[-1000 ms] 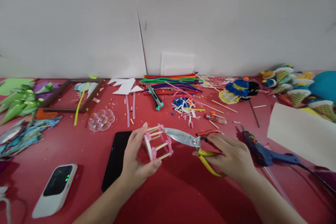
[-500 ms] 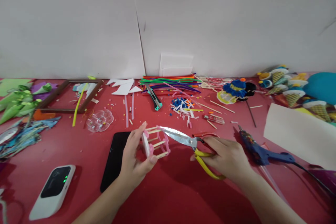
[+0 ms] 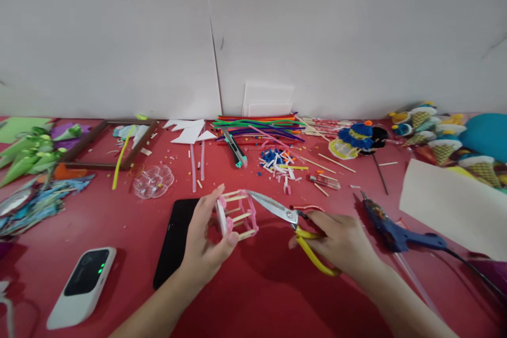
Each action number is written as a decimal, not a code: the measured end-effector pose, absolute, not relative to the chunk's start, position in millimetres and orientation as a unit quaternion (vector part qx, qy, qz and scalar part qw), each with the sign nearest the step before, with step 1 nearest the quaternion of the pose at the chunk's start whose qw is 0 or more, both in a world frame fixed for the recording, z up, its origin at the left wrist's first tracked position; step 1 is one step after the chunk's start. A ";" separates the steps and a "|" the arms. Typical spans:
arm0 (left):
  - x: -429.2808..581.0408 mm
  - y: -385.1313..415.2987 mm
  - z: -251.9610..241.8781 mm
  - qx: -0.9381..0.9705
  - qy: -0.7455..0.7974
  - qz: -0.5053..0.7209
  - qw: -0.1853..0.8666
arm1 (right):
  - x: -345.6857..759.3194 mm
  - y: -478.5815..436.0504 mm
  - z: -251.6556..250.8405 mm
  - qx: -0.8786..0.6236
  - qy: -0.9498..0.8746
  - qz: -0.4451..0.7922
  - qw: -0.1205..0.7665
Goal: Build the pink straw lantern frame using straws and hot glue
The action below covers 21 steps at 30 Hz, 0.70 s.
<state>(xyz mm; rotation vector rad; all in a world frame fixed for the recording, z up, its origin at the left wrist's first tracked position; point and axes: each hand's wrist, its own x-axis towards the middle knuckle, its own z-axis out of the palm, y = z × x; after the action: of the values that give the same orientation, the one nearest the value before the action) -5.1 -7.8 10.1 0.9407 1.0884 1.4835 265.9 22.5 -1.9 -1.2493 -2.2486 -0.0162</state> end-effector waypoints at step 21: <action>-11.4 8.8 24.7 0.138 0.330 0.590 0.724 | 265.9 25.3 2.4 -0.485 -0.812 0.006 0.324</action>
<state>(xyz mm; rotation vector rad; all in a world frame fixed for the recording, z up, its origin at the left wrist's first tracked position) -11.4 8.8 24.7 0.3050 0.7277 1.3029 265.9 25.3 2.4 -1.2734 -2.1304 0.0149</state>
